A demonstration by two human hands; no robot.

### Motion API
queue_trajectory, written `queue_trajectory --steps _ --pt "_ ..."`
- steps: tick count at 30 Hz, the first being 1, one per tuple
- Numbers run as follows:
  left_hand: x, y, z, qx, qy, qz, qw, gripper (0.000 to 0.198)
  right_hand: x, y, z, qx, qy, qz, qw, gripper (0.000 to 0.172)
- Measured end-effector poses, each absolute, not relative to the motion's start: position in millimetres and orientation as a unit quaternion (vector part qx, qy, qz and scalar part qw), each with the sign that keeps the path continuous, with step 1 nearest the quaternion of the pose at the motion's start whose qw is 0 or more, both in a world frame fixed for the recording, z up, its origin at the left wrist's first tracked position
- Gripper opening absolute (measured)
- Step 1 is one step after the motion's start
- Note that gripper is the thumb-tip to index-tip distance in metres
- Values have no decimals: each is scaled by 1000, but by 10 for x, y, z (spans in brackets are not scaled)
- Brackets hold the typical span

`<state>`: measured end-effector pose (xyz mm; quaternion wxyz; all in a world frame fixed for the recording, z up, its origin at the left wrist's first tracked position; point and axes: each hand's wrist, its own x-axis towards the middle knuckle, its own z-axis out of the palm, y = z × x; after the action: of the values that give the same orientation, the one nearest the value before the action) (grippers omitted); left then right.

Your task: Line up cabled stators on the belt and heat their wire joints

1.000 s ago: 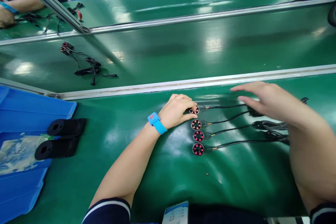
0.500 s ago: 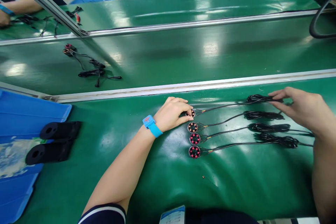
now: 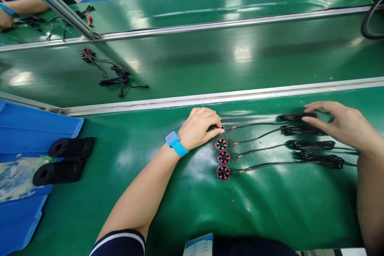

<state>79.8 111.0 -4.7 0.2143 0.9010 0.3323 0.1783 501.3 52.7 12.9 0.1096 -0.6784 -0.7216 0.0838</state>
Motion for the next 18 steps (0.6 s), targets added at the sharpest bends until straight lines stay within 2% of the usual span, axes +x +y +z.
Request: queue_trajectory --steps 5,11,18 --pt "899 1046 -82 893 357 210 177 14 4985 556 104 -650 -745 110 101 35" --pt "979 1005 -166 893 360 212 167 15 5003 558 82 -677 -714 152 92 43" --pt "820 1014 96 903 356 127 204 24 5025 522 91 -704 -683 169 98 53"
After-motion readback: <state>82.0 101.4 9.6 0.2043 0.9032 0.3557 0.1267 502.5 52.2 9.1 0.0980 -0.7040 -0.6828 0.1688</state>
